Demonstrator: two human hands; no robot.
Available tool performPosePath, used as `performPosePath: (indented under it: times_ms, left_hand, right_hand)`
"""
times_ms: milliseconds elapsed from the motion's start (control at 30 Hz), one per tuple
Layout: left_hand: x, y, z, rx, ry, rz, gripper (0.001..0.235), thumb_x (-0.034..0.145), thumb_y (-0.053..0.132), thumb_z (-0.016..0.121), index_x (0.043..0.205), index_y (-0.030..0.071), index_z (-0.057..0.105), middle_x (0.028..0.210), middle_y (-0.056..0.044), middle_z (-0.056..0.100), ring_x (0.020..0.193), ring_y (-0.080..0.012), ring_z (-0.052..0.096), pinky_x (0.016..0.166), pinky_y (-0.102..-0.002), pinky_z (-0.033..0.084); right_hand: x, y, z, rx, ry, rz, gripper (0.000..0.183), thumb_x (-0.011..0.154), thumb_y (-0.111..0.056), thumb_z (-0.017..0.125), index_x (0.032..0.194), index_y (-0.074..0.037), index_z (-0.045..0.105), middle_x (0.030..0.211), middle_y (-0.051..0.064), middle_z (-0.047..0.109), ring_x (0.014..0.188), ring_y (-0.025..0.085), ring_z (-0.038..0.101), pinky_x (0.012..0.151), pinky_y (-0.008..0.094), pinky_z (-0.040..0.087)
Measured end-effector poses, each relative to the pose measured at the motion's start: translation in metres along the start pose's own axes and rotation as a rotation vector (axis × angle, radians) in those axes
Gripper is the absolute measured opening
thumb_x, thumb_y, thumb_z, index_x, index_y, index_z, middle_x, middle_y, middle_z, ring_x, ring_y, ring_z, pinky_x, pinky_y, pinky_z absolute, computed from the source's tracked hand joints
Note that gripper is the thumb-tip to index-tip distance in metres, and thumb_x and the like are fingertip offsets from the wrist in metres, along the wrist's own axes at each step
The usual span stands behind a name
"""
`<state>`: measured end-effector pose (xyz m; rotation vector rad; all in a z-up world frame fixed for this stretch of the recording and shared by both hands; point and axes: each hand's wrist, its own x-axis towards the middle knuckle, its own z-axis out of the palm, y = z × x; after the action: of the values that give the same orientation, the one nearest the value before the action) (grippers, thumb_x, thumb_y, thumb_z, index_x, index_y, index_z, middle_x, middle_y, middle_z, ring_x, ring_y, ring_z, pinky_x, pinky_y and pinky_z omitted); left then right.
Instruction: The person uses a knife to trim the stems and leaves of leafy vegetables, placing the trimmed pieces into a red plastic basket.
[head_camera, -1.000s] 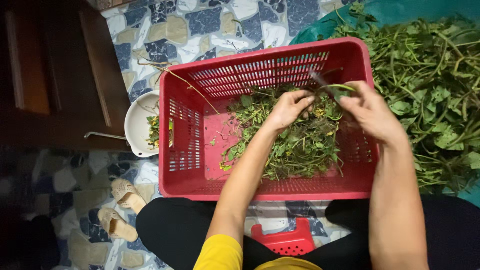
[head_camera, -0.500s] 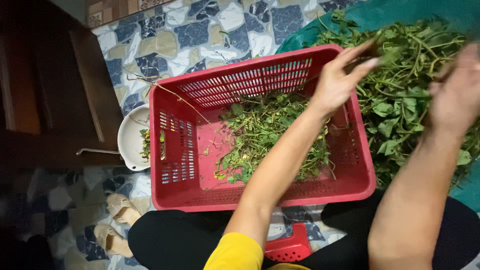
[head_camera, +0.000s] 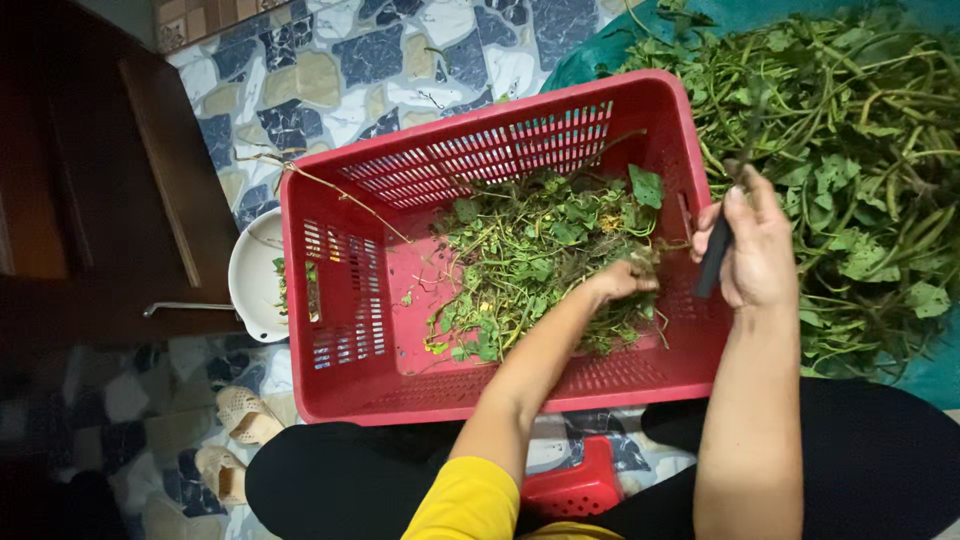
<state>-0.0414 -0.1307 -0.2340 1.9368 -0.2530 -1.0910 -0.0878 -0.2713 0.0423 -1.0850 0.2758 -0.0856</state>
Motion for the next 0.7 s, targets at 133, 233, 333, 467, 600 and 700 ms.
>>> performPosePath:
  times_ms: [133, 233, 333, 467, 600, 700]
  left_hand:
    - [-0.04, 0.043, -0.067, -0.07, 0.061, 0.106, 0.038, 0.099, 0.038, 0.061, 0.123, 0.012, 0.076, 0.136, -0.006, 0.062, 0.129, -0.0273, 0.052, 0.113, -0.051, 0.035]
    - [-0.092, 0.08, -0.136, -0.592, 0.114, 0.224, 0.036, 0.094, 0.03, 0.067, 0.125, 0.01, 0.07, 0.105, -0.012, 0.077, 0.093, -0.0219, 0.073, 0.093, -0.04, 0.06]
    - [-0.136, 0.112, -0.194, -0.866, 0.134, 0.407, 0.035, 0.098, 0.021, 0.07, 0.127, 0.002, 0.062, 0.099, -0.013, 0.074, 0.085, -0.022, 0.072, 0.08, -0.038, 0.06]
    - [-0.175, 0.123, -0.221, -0.815, 0.176, 0.455, 0.038, 0.098, 0.021, 0.066, 0.127, -0.003, 0.058, 0.098, -0.015, 0.076, 0.082, -0.0203, 0.072, 0.071, -0.033, 0.058]
    - [-0.188, 0.117, -0.211, -0.719, 0.158, 0.422, 0.035, 0.1, 0.018, 0.064, 0.125, -0.005, 0.06, 0.099, -0.016, 0.076, 0.083, -0.022, 0.075, 0.074, -0.033, 0.061]
    - [-0.193, 0.102, -0.195, -0.751, 0.141, 0.389, 0.033, 0.101, 0.018, 0.062, 0.125, -0.004, 0.061, 0.098, -0.014, 0.074, 0.082, -0.0197, 0.071, 0.073, -0.033, 0.061]
  right_hand:
    - [0.001, 0.012, -0.002, -0.056, -0.052, 0.043, 0.042, 0.112, -0.022, 0.055, 0.15, -0.004, 0.051, 0.078, 0.006, 0.06, 0.056, 0.011, 0.051, 0.051, 0.024, 0.041]
    - [-0.002, 0.017, 0.002, -0.096, -0.075, 0.042, 0.042, 0.112, -0.022, 0.056, 0.148, -0.002, 0.053, 0.079, 0.005, 0.059, 0.057, 0.01, 0.049, 0.052, 0.023, 0.04]
    - [-0.002, 0.018, 0.017, -0.132, -0.104, 0.032, 0.042, 0.111, -0.022, 0.056, 0.147, -0.001, 0.052, 0.078, 0.005, 0.059, 0.058, 0.01, 0.049, 0.052, 0.023, 0.041]
    - [-0.01, 0.011, 0.046, -0.181, -0.197, -0.019, 0.054, 0.11, -0.025, 0.059, 0.155, 0.003, 0.047, 0.084, 0.006, 0.061, 0.065, 0.01, 0.051, 0.058, 0.022, 0.042]
    - [-0.017, 0.004, 0.076, -0.145, -0.345, -0.074, 0.086, 0.098, -0.035, 0.067, 0.164, -0.002, 0.022, 0.098, 0.0, 0.065, 0.069, 0.008, 0.054, 0.056, 0.021, 0.042]
    - [-0.018, 0.01, 0.09, -0.246, -0.376, -0.028, 0.101, 0.095, -0.036, 0.069, 0.169, -0.009, 0.006, 0.075, 0.003, 0.061, 0.061, 0.01, 0.052, 0.054, 0.023, 0.042]
